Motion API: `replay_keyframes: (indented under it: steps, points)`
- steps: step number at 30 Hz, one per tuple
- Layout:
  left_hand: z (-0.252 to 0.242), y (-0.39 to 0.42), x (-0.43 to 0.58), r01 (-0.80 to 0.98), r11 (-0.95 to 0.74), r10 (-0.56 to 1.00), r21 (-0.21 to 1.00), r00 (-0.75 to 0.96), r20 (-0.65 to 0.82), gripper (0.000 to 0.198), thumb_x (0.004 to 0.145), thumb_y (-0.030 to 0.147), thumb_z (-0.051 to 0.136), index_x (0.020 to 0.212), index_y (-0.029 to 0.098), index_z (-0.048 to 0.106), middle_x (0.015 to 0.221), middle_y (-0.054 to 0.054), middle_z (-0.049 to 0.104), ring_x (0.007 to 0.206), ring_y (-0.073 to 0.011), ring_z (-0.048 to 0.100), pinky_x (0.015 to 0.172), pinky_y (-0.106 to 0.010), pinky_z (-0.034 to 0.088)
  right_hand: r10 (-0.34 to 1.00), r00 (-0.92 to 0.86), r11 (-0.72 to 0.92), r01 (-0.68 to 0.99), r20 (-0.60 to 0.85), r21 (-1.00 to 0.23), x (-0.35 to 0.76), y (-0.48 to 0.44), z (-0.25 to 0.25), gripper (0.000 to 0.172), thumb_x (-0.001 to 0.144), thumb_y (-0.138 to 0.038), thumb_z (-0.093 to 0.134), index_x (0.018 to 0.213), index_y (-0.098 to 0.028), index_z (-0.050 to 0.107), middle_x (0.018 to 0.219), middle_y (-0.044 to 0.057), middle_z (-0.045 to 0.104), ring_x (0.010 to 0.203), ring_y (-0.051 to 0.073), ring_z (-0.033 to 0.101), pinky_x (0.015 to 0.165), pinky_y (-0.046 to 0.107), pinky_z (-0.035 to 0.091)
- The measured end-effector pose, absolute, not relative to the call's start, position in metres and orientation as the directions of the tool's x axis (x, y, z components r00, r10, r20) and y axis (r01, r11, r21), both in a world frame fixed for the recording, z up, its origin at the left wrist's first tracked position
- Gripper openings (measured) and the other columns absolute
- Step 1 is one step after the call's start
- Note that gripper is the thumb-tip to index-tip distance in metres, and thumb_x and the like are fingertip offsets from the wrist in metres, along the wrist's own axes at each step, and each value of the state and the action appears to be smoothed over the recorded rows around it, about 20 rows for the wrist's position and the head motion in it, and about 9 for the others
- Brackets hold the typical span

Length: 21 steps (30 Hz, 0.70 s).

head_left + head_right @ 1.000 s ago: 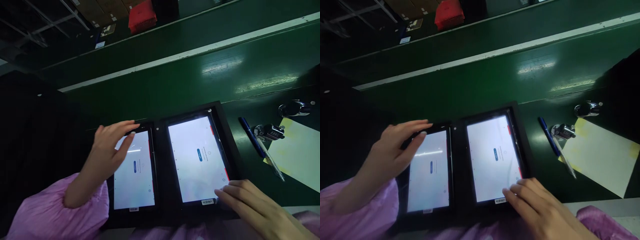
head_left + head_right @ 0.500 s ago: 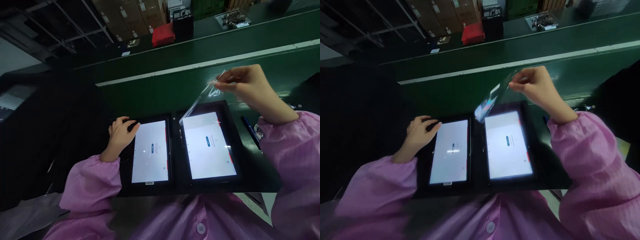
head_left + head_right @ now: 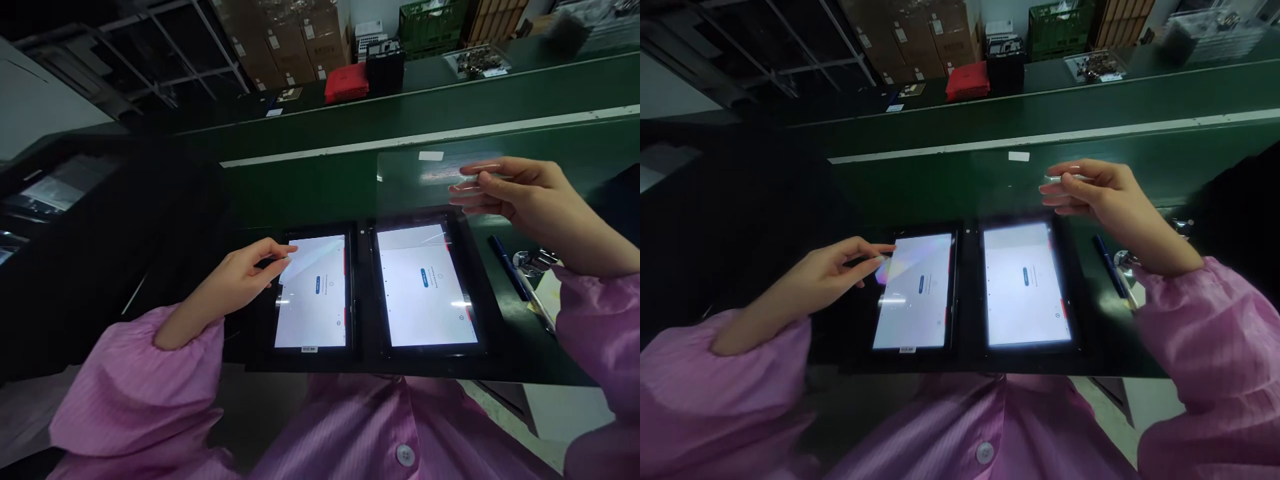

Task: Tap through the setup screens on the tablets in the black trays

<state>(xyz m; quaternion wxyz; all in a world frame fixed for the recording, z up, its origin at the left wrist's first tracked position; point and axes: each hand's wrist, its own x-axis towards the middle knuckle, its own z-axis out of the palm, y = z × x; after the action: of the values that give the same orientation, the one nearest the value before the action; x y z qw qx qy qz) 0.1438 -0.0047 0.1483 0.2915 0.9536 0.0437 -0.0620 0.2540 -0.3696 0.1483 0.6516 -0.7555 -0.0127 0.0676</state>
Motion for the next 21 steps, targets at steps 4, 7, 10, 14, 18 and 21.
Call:
replay_keyframes:
  steps: [4, 7, 10, 14, 18, 21]
  points:
    - [0.158, -0.008, 0.148, 0.280, -0.611, 0.097, 0.740, 0.955, -0.281, 0.074, 0.063, 0.090, 0.068, 0.084, 0.021, 0.052, 0.100, -0.012, 0.080, 0.088, -0.0243, 0.074, 0.080, -0.043, 0.064, 0.212, 0.975, -0.111, -0.047, -0.070, -0.993, 0.246, -0.381, 0.134, 0.019, 0.102, -0.017, 0.059, 0.115, -0.012, 0.072, 0.088, 0.003, 0.076, 0.086, 0.013, 0.075, 0.075, 0.022, 0.061]
    - [0.155, -0.009, 0.158, 0.331, -0.543, 0.170, 0.772, 0.943, -0.285, 0.076, 0.050, 0.082, 0.082, 0.085, 0.022, 0.050, 0.084, -0.005, 0.079, 0.094, -0.0249, 0.075, 0.099, -0.049, 0.058, 0.304, 0.952, -0.076, -0.003, -0.026, -0.997, 0.242, -0.389, 0.125, 0.036, 0.089, -0.046, 0.077, 0.112, -0.018, 0.075, 0.094, 0.002, 0.077, 0.090, 0.016, 0.075, 0.077, 0.024, 0.063]
    - [0.149, -0.013, 0.167, 0.328, -0.608, 0.235, 0.723, 0.944, -0.231, 0.065, 0.047, 0.068, 0.085, 0.083, 0.022, 0.058, 0.084, -0.004, 0.077, 0.088, -0.0243, 0.074, 0.093, -0.044, 0.060, 0.376, 0.926, -0.073, 0.031, 0.001, -0.997, 0.237, -0.395, 0.119, 0.052, 0.075, -0.064, 0.085, 0.109, -0.025, 0.077, 0.099, 0.002, 0.077, 0.092, 0.018, 0.075, 0.080, 0.026, 0.065]
    - [0.139, -0.020, 0.172, 0.266, -0.782, 0.202, 0.563, 0.964, -0.175, 0.041, 0.058, 0.058, 0.070, 0.080, 0.024, 0.072, 0.075, -0.003, 0.071, 0.066, -0.0198, 0.064, 0.069, -0.035, 0.056, 0.411, 0.912, -0.114, 0.053, 0.002, -0.992, 0.228, -0.399, 0.112, 0.044, 0.080, -0.065, 0.082, 0.104, -0.028, 0.079, 0.097, 0.003, 0.077, 0.092, 0.018, 0.075, 0.082, 0.027, 0.065]
    - [0.132, -0.024, 0.166, 0.184, -0.849, 0.155, 0.496, 0.983, -0.100, 0.037, 0.072, 0.058, 0.061, 0.078, 0.026, 0.077, 0.074, -0.003, 0.072, 0.057, -0.0186, 0.060, 0.054, -0.032, 0.048, 0.424, 0.905, -0.169, 0.046, -0.030, -0.985, 0.217, -0.402, 0.112, 0.034, 0.087, -0.061, 0.078, 0.106, -0.032, 0.078, 0.100, 0.003, 0.077, 0.095, 0.019, 0.075, 0.089, 0.034, 0.065]
    - [0.131, -0.025, 0.157, 0.088, -0.878, 0.113, 0.471, 0.993, 0.025, 0.033, 0.077, 0.056, 0.060, 0.077, 0.029, 0.077, 0.085, -0.004, 0.077, 0.080, -0.0255, 0.070, 0.057, -0.031, 0.049, 0.425, 0.904, -0.181, 0.039, -0.043, -0.983, 0.211, -0.403, 0.112, 0.031, 0.089, -0.061, 0.076, 0.104, -0.034, 0.078, 0.098, 0.001, 0.077, 0.093, 0.018, 0.075, 0.088, 0.033, 0.066]
